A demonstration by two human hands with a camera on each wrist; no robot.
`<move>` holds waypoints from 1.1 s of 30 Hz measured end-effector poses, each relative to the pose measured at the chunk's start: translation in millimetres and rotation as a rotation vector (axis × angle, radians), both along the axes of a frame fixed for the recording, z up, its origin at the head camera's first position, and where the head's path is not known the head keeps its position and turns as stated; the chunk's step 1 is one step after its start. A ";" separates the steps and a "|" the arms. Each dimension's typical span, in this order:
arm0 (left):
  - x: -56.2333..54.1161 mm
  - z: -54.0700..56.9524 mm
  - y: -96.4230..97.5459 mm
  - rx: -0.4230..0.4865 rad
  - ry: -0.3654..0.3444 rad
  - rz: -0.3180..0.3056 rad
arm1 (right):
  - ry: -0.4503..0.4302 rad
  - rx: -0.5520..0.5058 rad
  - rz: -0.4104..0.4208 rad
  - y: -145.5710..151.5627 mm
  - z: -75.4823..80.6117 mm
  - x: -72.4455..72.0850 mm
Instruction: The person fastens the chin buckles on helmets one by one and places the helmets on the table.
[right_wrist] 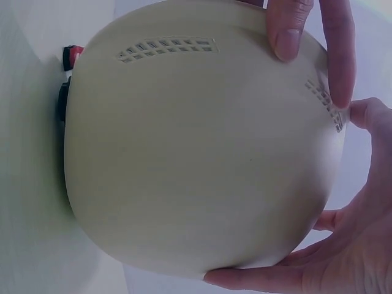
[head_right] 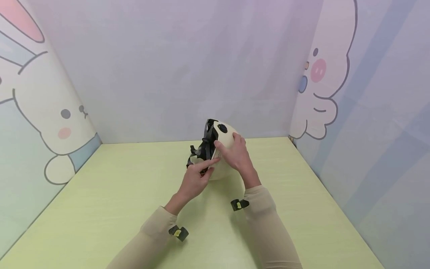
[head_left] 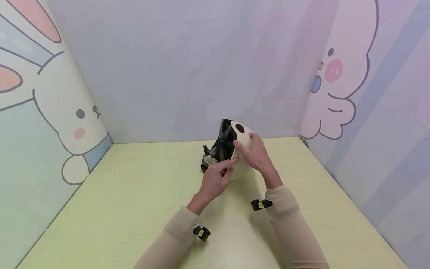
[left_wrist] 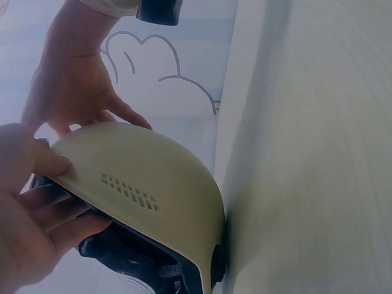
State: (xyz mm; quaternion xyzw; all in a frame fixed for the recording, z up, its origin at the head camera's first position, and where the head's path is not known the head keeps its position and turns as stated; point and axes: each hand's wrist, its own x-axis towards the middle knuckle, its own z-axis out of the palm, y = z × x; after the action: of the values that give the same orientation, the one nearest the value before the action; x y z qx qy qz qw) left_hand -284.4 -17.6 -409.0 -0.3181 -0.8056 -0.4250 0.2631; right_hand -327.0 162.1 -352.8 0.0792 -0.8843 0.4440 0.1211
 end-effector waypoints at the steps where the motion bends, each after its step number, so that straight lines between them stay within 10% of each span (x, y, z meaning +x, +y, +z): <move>1: -0.1 0.3 0.2 0.004 0.008 -0.001 | -0.001 -0.003 0.000 0.2 0.1 -0.3; 33: 0.2 -1.6 4.4 0.015 0.025 -0.013 | 0.086 0.043 0.016 -2.4 3.5 0.7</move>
State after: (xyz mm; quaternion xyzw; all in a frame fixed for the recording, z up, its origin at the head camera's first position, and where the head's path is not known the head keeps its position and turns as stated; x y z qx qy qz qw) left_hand -284.2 -13.2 -410.6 -0.3268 -0.7969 -0.4287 0.2728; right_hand -326.2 159.6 -349.3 0.1077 -0.8870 0.4219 0.1538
